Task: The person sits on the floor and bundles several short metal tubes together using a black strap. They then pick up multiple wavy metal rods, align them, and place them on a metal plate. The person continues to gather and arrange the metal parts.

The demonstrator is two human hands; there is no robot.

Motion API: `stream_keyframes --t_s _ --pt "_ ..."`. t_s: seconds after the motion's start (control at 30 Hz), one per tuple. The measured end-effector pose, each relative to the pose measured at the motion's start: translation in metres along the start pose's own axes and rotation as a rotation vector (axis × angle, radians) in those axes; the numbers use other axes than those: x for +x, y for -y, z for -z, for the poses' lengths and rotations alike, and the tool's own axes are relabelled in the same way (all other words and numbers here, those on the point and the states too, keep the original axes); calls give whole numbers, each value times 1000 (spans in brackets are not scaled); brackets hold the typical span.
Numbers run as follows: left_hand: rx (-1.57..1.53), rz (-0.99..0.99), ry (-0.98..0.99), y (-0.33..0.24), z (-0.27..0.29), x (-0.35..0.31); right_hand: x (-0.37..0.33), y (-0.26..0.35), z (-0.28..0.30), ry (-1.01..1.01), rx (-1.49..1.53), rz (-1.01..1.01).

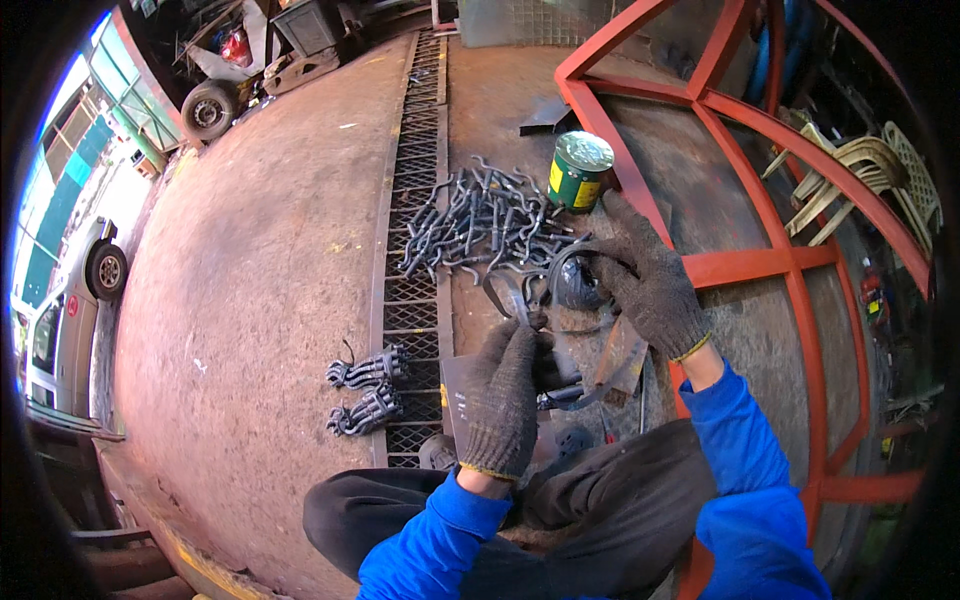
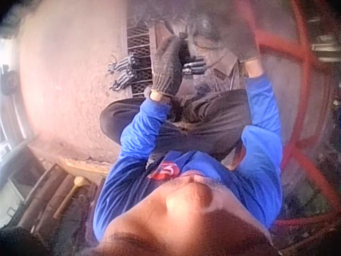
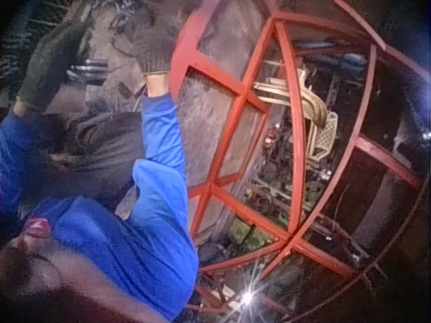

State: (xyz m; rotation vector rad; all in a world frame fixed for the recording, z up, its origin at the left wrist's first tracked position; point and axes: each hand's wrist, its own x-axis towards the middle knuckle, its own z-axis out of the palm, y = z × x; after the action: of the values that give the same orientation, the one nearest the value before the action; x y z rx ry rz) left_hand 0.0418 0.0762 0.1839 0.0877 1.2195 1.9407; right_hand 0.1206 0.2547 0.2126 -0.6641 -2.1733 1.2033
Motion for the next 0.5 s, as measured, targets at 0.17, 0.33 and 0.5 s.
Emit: stream_keyframes --t_s 0.17,0.33,0.5 --pt "112 103 71 -3 -5 -10 -1 8 6 -72 -169 195" --pt "199 141 144 1 0 -10 -4 14 7 -187 -66 177" --pt "260 139 231 13 3 -8 -4 19 10 -144 -188 311"
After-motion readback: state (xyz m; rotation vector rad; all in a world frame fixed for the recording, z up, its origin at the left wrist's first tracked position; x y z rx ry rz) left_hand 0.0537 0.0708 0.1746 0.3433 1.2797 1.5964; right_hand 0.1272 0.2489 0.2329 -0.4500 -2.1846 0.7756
